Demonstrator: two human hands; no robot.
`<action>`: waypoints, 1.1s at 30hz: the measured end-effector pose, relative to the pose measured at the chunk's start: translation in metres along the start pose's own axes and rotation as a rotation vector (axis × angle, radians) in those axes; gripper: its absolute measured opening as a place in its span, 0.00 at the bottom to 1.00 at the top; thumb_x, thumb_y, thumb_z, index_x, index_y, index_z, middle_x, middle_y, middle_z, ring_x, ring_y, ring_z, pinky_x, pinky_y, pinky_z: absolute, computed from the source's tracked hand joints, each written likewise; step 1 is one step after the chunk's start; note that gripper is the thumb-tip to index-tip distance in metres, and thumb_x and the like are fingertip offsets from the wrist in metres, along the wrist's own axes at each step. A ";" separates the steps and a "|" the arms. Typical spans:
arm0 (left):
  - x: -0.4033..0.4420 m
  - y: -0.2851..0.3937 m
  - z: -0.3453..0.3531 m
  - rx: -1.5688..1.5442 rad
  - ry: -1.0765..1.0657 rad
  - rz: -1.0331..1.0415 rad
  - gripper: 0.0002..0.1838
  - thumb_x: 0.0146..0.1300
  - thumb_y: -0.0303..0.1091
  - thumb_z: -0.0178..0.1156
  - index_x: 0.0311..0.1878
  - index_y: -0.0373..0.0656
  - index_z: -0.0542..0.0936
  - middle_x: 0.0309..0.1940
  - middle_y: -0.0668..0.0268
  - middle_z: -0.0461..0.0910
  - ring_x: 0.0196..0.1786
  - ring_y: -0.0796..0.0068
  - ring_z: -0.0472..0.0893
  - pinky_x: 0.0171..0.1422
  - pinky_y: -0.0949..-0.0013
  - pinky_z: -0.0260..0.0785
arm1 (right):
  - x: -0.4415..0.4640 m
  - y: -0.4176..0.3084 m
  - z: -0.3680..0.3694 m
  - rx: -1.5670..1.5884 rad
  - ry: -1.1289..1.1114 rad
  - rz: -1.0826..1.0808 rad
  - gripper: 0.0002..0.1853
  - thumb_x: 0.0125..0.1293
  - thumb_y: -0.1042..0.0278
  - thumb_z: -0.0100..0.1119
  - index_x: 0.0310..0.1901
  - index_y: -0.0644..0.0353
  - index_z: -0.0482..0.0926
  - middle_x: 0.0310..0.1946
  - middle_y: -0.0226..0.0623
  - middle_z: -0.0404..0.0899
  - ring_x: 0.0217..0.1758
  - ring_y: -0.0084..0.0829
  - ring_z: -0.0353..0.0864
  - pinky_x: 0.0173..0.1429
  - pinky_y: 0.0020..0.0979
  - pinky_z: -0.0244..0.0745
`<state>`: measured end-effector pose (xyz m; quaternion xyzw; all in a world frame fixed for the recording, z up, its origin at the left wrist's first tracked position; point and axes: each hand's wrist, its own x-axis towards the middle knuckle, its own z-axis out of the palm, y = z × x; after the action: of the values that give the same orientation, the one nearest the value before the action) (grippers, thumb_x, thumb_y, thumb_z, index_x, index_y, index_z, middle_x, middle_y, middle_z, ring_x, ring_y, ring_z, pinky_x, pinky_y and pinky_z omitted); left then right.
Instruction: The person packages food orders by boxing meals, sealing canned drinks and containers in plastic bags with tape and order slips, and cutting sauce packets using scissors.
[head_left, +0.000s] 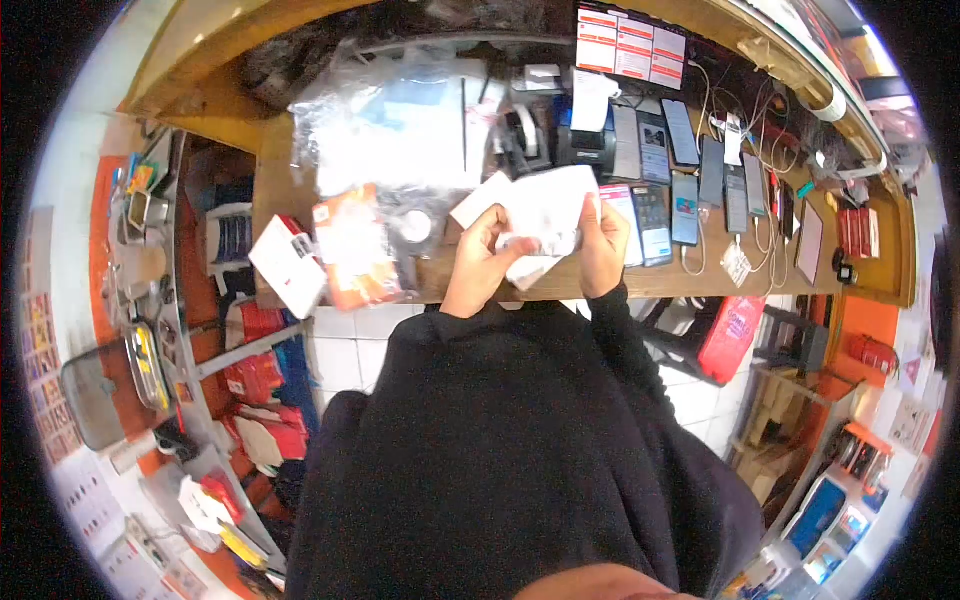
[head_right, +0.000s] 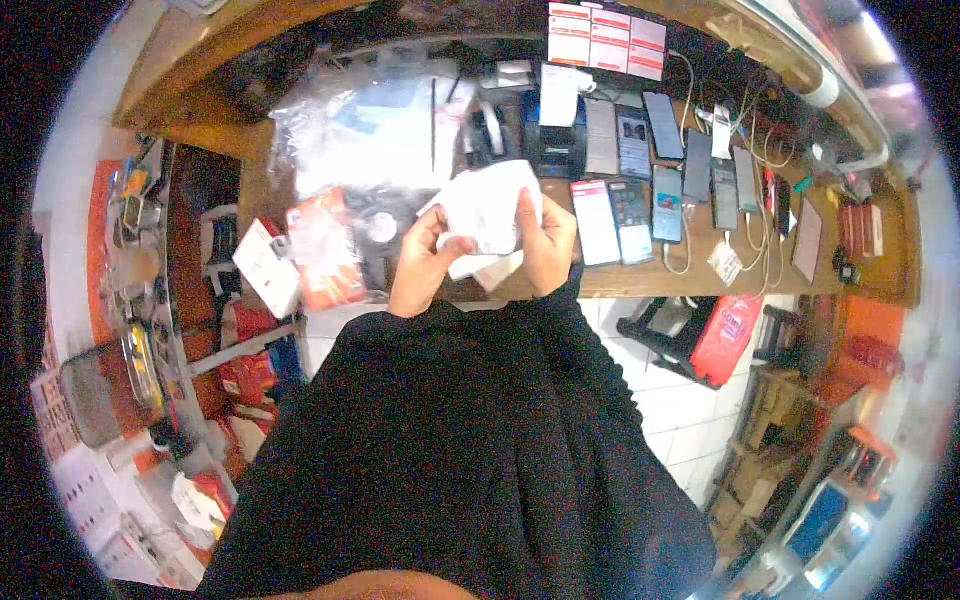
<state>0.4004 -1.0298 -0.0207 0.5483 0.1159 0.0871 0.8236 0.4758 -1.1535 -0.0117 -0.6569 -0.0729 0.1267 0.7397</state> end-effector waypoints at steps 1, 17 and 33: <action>0.002 -0.008 0.017 -0.103 -0.031 -0.045 0.14 0.46 0.24 0.62 0.33 0.39 0.67 0.30 0.69 0.72 0.37 0.82 0.72 0.42 0.78 0.64 | 0.006 0.012 -0.017 0.124 0.055 -0.042 0.17 0.64 0.58 0.40 0.33 0.65 0.73 0.24 0.28 0.73 0.25 0.15 0.69 0.28 0.16 0.62; 0.037 -0.122 0.040 0.510 0.276 0.008 0.09 0.48 0.24 0.57 0.35 0.37 0.72 0.31 0.66 0.75 0.34 0.77 0.73 0.40 0.74 0.65 | 0.126 0.036 -0.173 -0.308 -0.664 0.092 0.16 0.57 0.65 0.50 0.46 0.62 0.69 0.40 0.36 0.73 0.43 0.24 0.72 0.40 0.24 0.69; 0.013 -0.161 0.141 -0.238 0.405 0.041 0.17 0.56 0.28 0.52 0.49 0.37 0.63 0.41 0.65 0.71 0.43 0.77 0.72 0.45 0.74 0.66 | 0.099 0.067 -0.118 0.117 -0.888 0.457 0.19 0.52 0.74 0.56 0.47 0.65 0.68 0.41 0.35 0.73 0.38 0.21 0.73 0.44 0.22 0.66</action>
<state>0.4555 -1.2125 -0.1181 0.4211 0.2564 0.2250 0.8404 0.5971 -1.2308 -0.0991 -0.4962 -0.2275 0.5565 0.6263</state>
